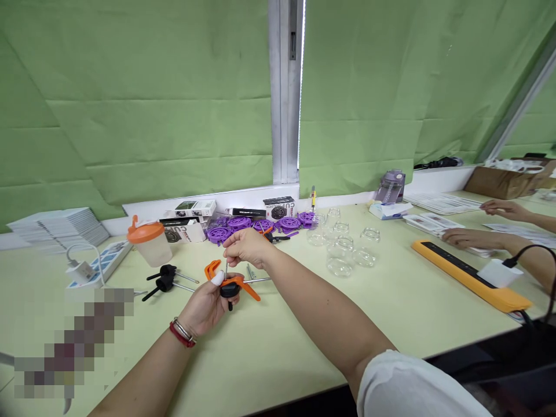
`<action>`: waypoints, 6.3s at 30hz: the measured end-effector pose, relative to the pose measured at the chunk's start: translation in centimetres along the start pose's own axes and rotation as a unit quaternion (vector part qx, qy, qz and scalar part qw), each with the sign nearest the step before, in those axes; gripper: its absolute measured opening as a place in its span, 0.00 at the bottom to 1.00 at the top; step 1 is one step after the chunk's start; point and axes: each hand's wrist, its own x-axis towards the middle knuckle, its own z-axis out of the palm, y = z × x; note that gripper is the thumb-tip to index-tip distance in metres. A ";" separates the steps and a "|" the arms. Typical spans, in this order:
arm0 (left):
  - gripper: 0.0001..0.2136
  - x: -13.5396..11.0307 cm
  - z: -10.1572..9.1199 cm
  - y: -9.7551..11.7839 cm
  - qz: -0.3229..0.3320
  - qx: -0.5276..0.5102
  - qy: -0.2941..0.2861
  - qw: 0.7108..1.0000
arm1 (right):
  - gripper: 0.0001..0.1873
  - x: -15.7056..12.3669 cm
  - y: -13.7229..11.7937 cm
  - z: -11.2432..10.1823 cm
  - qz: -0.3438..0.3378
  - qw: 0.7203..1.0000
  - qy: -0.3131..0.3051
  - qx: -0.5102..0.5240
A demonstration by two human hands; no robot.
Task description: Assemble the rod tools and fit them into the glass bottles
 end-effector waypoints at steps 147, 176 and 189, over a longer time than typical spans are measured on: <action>0.18 2.1 -1.9 -0.8 0.104 0.174 0.180 0.963 | 0.11 -0.6 9.5 -11.3 0.159 0.811 0.302 -0.476; 0.14 2.0 -2.8 -0.2 0.214 0.180 0.171 0.945 | 0.08 -3.0 10.2 -2.7 0.035 0.994 -0.071 -0.075; 0.13 1.5 -2.2 0.0 0.202 0.246 0.120 0.940 | 0.13 -3.9 9.3 -2.2 0.135 0.984 -0.108 0.051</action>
